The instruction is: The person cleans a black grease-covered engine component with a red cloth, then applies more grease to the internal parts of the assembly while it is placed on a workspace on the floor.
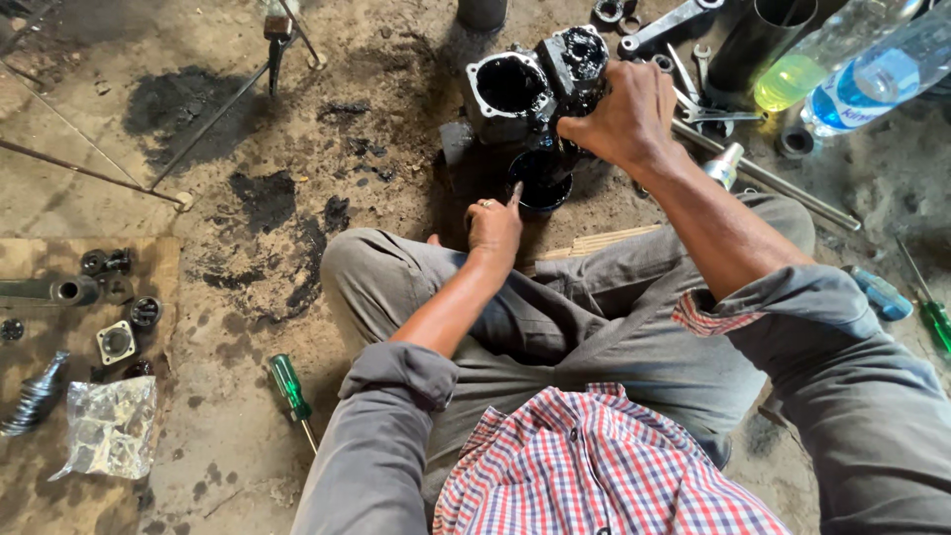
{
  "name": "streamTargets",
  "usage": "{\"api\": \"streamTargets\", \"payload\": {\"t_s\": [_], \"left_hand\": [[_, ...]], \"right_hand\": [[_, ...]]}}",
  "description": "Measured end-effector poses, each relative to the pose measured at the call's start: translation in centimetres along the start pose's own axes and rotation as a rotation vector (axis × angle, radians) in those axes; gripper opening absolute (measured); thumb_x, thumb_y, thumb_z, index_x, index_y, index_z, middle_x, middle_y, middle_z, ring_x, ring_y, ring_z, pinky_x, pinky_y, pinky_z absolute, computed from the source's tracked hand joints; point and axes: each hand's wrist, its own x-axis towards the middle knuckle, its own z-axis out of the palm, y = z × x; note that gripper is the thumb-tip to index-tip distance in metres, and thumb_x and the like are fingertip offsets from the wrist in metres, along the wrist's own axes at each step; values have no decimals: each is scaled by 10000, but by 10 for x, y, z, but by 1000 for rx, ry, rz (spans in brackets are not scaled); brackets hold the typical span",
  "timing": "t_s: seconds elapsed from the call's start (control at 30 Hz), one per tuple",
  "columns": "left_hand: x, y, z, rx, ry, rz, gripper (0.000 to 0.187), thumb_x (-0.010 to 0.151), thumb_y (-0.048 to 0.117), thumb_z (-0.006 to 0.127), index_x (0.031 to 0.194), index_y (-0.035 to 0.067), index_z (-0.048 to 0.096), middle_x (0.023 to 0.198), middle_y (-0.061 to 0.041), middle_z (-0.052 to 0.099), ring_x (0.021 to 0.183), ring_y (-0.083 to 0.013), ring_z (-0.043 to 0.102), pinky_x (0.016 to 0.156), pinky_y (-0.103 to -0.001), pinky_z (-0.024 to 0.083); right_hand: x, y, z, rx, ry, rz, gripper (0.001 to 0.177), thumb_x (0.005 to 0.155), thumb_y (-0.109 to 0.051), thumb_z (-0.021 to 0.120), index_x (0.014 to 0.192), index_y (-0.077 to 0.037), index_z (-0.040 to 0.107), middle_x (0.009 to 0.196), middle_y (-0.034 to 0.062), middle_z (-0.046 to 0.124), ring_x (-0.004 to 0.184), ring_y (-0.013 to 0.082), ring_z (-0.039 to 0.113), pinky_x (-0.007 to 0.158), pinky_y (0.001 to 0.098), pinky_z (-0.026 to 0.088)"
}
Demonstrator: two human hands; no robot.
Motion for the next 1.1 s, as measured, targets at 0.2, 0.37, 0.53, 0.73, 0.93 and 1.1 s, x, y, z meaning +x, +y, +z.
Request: {"api": "streamTargets", "payload": {"t_s": [0.2,0.37,0.53,0.73,0.93,1.1], "left_hand": [[-21,-26,-47,-191,253,119,327,905,197,639,1217,106,603,934,-97,677,873,-277,649,697,-442,515],[-28,-44,-100,-1024,228,-93,1058,690,211,797,1593,-25,300,895,-181,628,748,-305,618,700,-398,560],[6,-60,-58,-1376,594,28,625,783,70,735,1390,43,589,1107,-136,682,1005,-226,661,933,-379,579],[0,-78,-80,-1642,20,-97,689,760,153,737,1426,78,580,1089,-112,726,931,-230,660,917,-388,556],[-4,-83,-109,-1746,568,195,946,696,279,921,1484,47,452,1364,-131,596,1289,-281,578,1128,-411,458],[3,-96,-133,-1452,666,214,936,675,349,934,1438,37,490,1404,-148,561,1325,-330,565,1137,-431,459]], "right_hand": [[5,7,4,-53,-15,49,405,696,-340,910,605,-79,614,481,-8,522,406,92,468,364,272,396],[3,6,3,-36,25,3,473,686,-373,938,588,-53,603,542,10,529,479,129,481,459,328,432],[10,15,-1,-102,-201,-29,525,767,-448,955,699,14,716,578,73,613,553,198,543,661,380,501],[23,32,-5,15,-298,-350,833,687,-450,964,1233,123,706,1095,269,743,945,338,746,915,364,583],[38,14,-17,-79,-427,-486,868,619,-442,947,1207,137,678,1257,265,704,1141,339,703,1032,360,549],[37,-24,-40,-169,-612,-360,518,631,-396,859,971,-28,730,926,150,725,878,327,703,821,441,557]]}}
